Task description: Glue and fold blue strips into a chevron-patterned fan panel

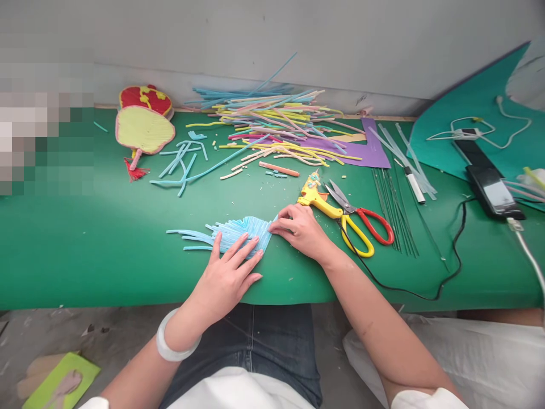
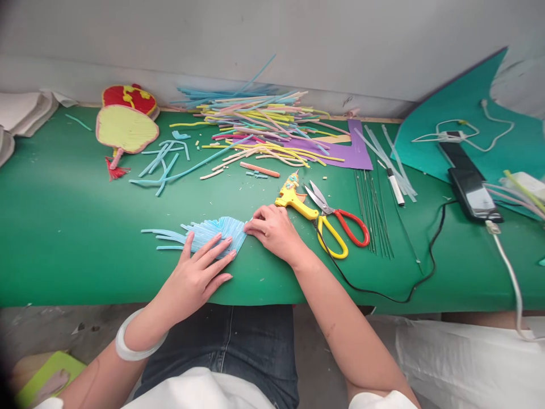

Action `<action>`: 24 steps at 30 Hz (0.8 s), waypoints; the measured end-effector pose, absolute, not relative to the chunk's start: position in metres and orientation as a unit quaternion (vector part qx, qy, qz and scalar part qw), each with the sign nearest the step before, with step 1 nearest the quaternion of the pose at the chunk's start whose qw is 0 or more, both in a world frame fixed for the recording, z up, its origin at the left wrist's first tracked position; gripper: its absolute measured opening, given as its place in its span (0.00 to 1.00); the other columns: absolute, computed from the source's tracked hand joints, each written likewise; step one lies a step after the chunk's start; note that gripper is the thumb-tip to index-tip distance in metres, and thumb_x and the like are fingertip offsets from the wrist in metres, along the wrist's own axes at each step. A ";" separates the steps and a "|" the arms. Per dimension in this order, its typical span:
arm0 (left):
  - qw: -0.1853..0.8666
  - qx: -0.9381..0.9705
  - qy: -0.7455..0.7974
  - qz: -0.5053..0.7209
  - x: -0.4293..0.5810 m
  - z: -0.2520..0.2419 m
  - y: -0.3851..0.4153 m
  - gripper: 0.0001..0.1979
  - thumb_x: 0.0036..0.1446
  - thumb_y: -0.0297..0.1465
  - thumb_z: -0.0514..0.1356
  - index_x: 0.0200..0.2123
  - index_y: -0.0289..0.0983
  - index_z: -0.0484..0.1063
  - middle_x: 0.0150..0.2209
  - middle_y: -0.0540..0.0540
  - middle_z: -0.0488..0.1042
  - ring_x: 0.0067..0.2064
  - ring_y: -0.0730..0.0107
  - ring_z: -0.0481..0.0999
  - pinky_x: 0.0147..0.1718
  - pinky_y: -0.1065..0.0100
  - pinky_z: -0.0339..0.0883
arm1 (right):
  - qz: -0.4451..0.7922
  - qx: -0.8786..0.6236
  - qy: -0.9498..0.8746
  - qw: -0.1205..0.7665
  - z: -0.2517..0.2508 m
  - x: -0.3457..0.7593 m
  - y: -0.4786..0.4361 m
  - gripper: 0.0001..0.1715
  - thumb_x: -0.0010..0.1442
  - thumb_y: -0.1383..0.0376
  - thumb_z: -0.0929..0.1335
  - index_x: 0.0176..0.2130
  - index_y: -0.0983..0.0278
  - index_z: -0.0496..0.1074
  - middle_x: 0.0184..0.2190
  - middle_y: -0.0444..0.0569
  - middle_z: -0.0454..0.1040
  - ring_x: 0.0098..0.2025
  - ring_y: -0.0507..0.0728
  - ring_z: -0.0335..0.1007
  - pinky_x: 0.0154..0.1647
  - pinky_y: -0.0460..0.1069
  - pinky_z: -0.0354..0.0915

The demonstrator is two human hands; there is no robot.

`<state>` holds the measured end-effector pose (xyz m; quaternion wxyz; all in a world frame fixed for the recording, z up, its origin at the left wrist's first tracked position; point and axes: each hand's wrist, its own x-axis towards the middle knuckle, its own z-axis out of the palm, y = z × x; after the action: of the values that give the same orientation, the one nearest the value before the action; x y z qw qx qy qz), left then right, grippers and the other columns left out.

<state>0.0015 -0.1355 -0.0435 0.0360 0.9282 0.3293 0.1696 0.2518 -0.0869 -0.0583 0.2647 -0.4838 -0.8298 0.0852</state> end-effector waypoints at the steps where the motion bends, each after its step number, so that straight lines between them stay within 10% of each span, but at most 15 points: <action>1: 0.040 0.927 0.332 0.173 0.001 -0.044 -0.135 0.19 0.69 0.32 0.54 0.61 0.40 0.67 0.64 0.40 0.68 0.67 0.49 0.64 0.68 0.32 0.38 | 0.086 -0.484 -0.830 0.262 -0.058 0.252 -0.087 0.09 0.68 0.59 0.68 0.41 0.54 0.80 0.38 0.48 0.73 0.43 0.56 0.66 0.46 0.53 0.54; 16: 0.048 0.900 0.359 0.244 -0.026 -0.045 -0.117 0.14 0.68 0.28 0.54 0.53 0.41 0.73 0.50 0.41 0.77 0.53 0.60 0.76 0.62 0.44 0.63 | -0.026 -0.592 -0.720 0.362 -0.049 0.267 -0.089 0.13 0.69 0.58 0.65 0.49 0.54 0.77 0.42 0.52 0.73 0.46 0.62 0.68 0.49 0.58 0.61; 24: 0.037 0.901 0.360 0.240 -0.030 -0.047 -0.117 0.12 0.68 0.26 0.54 0.51 0.39 0.73 0.50 0.40 0.76 0.50 0.58 0.75 0.50 0.52 0.71 | -0.050 -0.755 -0.611 0.233 -0.058 0.307 -0.096 0.23 0.66 0.51 0.65 0.53 0.61 0.71 0.45 0.59 0.71 0.46 0.68 0.65 0.45 0.61 0.62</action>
<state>-0.0301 -0.1165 -0.0468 0.0367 0.9006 0.3605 0.2400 0.3069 -0.0960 -0.0582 0.2330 -0.7551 -0.6108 -0.0499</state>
